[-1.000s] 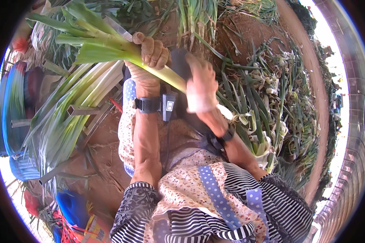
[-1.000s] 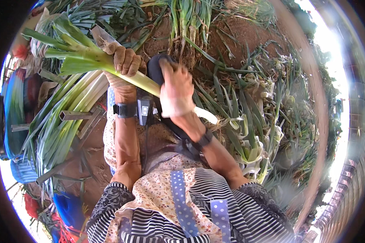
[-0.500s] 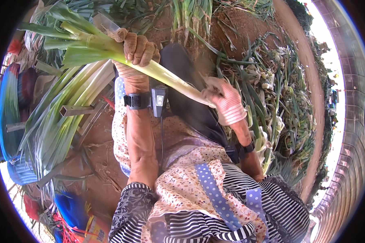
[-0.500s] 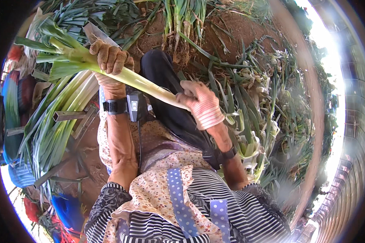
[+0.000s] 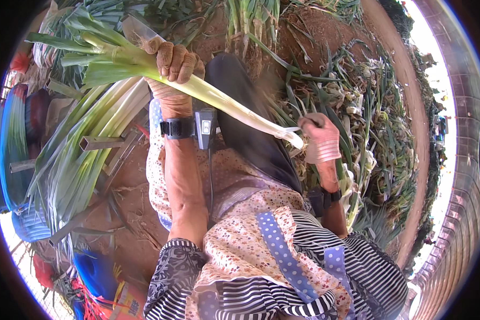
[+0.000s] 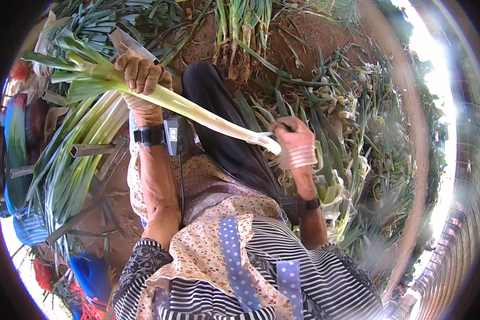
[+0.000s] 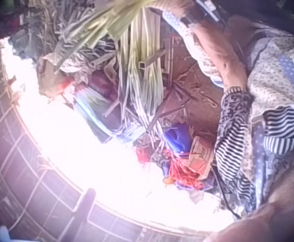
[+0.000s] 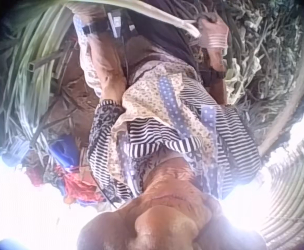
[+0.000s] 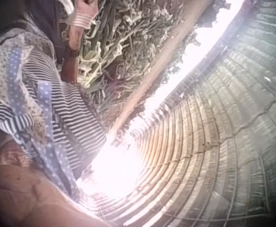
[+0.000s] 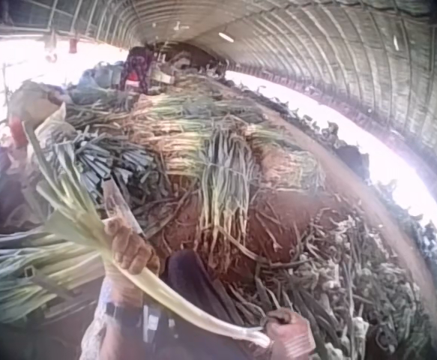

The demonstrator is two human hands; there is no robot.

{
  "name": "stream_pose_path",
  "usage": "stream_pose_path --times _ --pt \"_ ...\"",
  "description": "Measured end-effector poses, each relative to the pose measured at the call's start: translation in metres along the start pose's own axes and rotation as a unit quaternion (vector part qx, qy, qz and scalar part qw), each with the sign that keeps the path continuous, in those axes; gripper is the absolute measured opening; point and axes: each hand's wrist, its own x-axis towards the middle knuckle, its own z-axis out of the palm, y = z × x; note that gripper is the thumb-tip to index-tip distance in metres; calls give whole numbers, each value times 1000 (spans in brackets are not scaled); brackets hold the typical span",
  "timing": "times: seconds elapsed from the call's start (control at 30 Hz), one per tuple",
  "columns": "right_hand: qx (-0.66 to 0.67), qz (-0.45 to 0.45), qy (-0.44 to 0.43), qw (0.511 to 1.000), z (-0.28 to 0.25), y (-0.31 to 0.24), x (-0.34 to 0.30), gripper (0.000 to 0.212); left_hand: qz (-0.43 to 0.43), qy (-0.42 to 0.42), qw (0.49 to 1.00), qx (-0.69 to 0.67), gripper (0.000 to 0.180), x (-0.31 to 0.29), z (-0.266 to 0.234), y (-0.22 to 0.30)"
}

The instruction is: Cleaning and trimming leeks by hand and placing them into a sorting tray.

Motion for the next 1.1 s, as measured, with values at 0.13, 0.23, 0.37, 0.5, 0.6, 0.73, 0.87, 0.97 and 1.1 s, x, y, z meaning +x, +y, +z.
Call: stream_pose_path --times 0.13,0.23,0.37,0.5,0.6,0.73,0.87,0.97,1.1 --pt "-143 18 116 983 -32 59 4 19 -4 6 1000 10 11 2 -6 -3" --pt "-317 46 125 939 -48 70 -2 22 -9 8 1000 18 11 4 -12 -2" --pt "-247 -159 102 951 -39 22 -18 43 4 48 997 59 12 2 -13 -1" --pt "-242 -318 -97 911 -10 -49 -26 49 39 88 993 62 17 6 0 -8" --pt "-418 -378 -84 822 15 -27 -11 36 21 82 993 77 19 11 -2 -10" --pt "-393 -327 -79 856 1 14 -8 15 33 123 988 92 22 8 -3 -2" --pt "-320 -74 -46 943 -43 53 -28 14 56 159 981 96 26 6 -2 10" --pt "-302 15 -6 953 -62 82 -36 24 50 166 983 65 27 9 -6 8" --pt "-429 33 -26 902 -53 85 -24 24 22 131 986 98 43 4 -20 14"
